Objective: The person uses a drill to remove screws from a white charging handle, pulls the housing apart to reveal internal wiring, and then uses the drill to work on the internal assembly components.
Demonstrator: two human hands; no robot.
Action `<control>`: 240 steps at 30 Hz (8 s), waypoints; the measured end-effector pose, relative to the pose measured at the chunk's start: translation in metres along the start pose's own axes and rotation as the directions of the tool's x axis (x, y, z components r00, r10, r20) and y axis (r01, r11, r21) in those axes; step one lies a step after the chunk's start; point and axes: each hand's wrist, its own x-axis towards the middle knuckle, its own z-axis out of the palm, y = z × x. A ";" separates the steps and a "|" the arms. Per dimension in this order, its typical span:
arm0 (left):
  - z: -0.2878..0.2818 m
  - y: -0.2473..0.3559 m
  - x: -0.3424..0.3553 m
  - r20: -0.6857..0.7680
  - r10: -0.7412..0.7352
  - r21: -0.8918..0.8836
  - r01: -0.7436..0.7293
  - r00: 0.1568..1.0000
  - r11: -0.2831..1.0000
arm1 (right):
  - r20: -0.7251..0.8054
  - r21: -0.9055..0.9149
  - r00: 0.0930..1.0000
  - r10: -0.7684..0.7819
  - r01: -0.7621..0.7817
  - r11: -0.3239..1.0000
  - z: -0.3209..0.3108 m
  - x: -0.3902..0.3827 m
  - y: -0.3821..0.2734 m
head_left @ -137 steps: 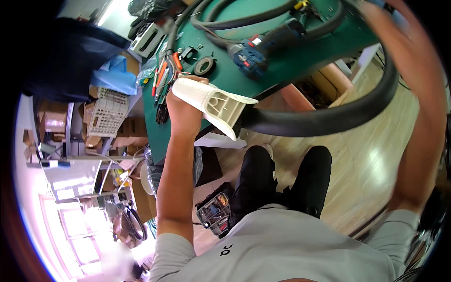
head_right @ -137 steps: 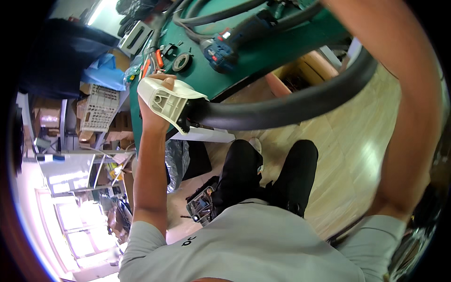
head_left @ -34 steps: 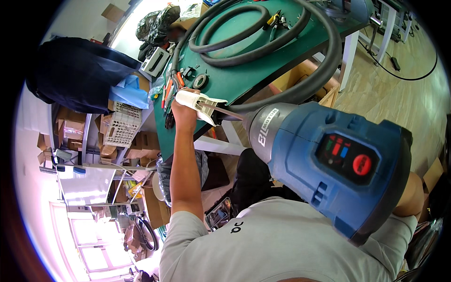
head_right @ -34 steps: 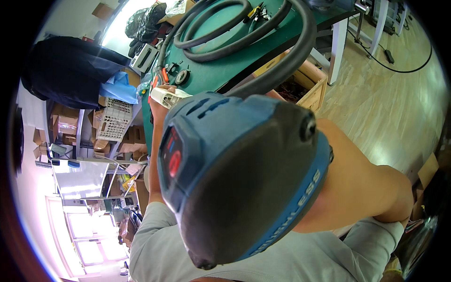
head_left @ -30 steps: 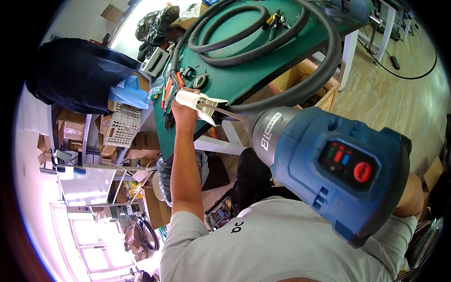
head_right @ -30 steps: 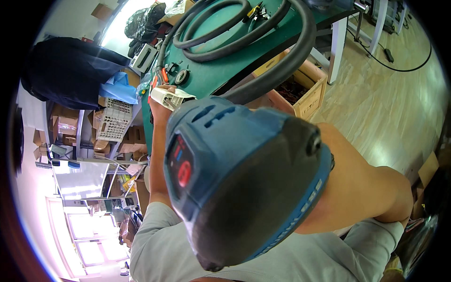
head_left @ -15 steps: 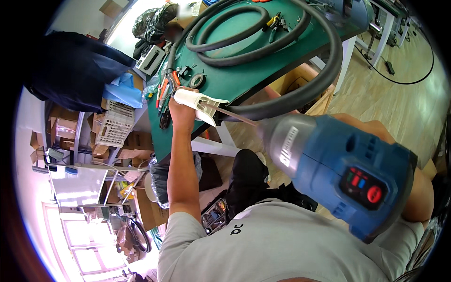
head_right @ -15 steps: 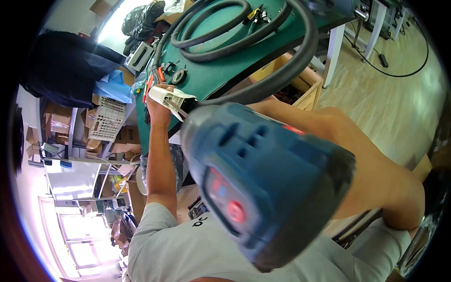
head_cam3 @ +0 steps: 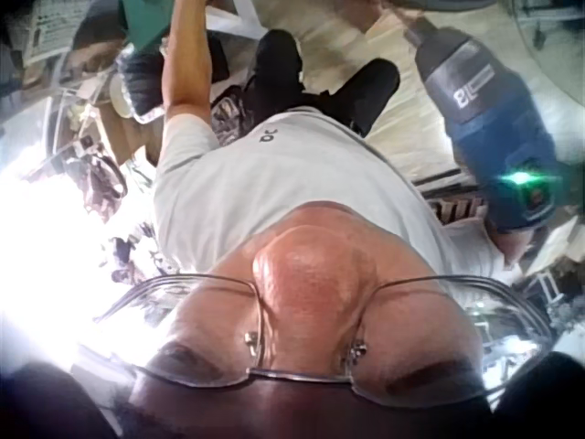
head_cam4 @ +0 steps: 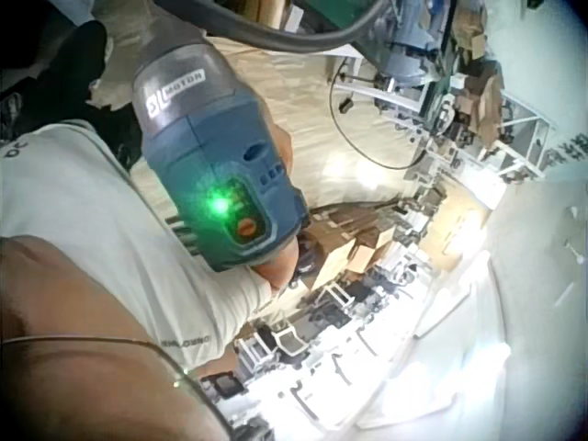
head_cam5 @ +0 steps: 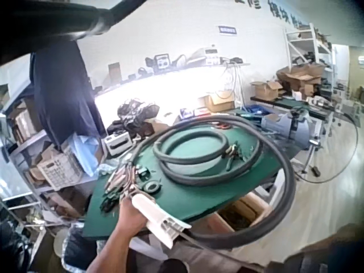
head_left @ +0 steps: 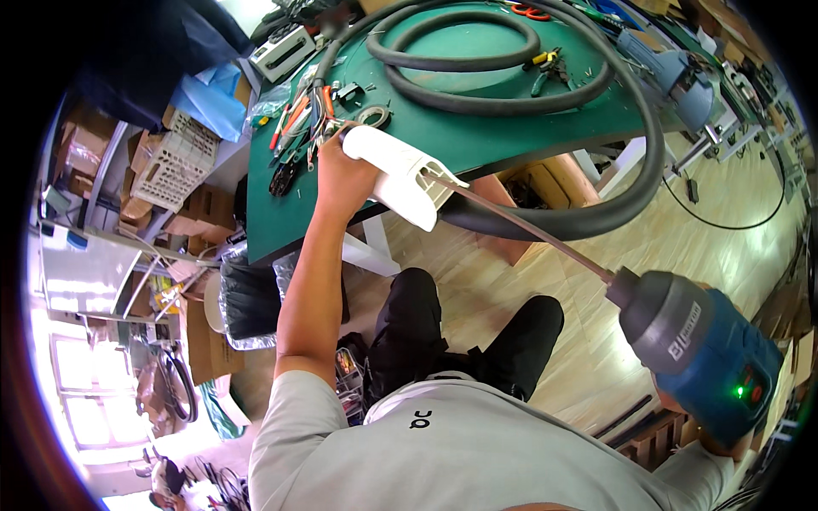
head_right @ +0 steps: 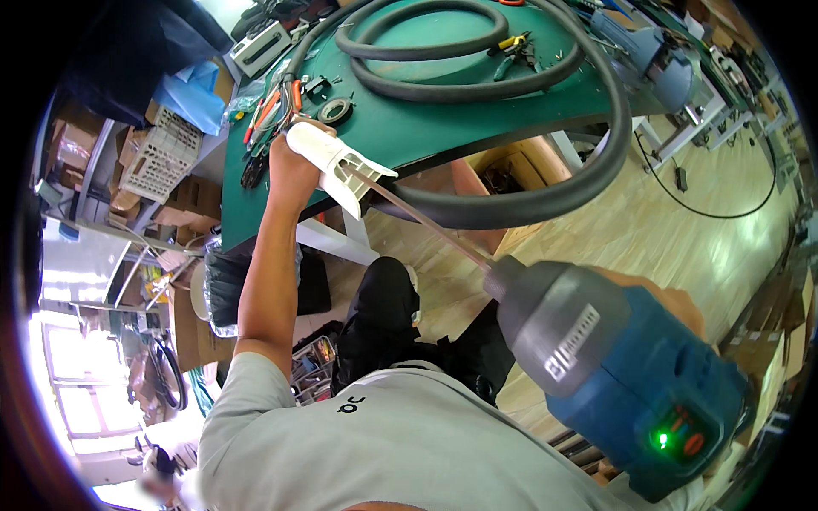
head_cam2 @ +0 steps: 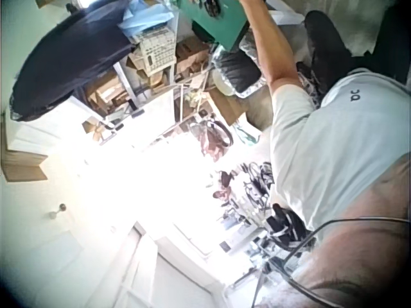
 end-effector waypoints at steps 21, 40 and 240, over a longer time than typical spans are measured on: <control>-0.009 -0.009 -0.001 0.004 0.034 -0.025 -0.033 0.999 0.999 | 0.502 -0.243 0.864 0.032 0.105 0.964 -0.032 0.026 0.030; -0.011 -0.016 0.014 0.047 0.044 -0.032 -0.042 0.998 0.999 | -0.013 0.462 0.883 -0.469 0.421 0.780 -0.012 0.026 0.069; -0.026 -0.022 0.050 0.223 -0.548 -0.323 0.591 0.806 0.739 | 0.335 0.412 0.801 -0.496 0.349 0.842 -0.057 0.097 -0.088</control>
